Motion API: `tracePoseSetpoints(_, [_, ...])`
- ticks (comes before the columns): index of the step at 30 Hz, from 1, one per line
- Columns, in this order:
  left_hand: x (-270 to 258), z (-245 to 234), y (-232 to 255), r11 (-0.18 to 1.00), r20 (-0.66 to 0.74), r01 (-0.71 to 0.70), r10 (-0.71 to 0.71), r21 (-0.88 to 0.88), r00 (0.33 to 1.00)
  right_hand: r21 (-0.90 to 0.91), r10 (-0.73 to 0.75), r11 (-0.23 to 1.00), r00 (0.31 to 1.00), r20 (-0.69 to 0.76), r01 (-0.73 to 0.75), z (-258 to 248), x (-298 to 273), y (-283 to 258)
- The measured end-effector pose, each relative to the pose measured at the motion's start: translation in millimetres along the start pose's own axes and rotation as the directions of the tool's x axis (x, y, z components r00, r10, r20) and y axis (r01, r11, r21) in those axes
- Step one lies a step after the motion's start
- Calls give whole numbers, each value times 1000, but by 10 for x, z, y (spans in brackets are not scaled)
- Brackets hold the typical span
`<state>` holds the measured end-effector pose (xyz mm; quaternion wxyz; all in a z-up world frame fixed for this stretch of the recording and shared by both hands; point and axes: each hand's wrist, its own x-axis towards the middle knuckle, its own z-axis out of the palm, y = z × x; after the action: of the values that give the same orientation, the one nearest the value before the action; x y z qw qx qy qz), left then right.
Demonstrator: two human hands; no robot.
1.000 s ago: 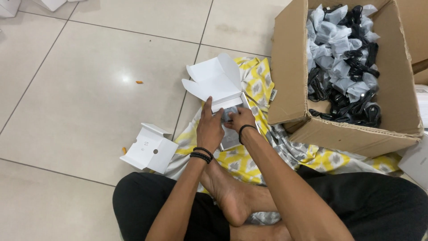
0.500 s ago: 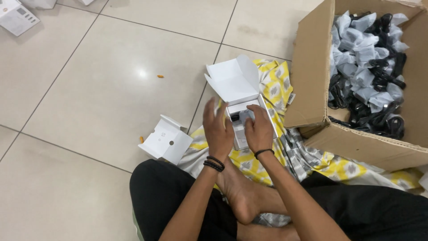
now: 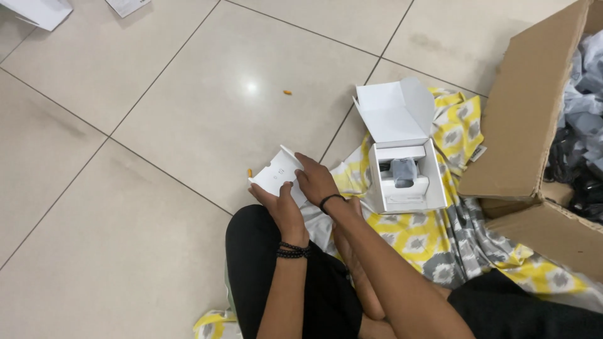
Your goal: The person packs or unpacks small electronic voice box devices and cables into boxes.
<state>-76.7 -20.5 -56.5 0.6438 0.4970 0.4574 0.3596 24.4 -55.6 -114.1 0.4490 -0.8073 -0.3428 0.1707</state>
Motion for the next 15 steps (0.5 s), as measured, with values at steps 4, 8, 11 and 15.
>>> tracePoseSetpoints(4, [-106,157,123,992,27,106,-104,-72,994,42,115,993,992,-45,-113,-207,-73,-229])
tracePoseSetpoints(8, [-294,120,90,988,120,-79,95,-130,988,86,138,988,985,-105,-129,-684,-322,-449])
tracePoseSetpoints(11, [-485,166,180,933,332,-255,331,-253,883,19,-7,1000,958,-287,13,-1104,-652,-406])
tracePoseSetpoints(15, [-769,347,198,957,639,-96,255,-273,726,-202,-117,979,883,-455,26,-1751,-1142,-384])
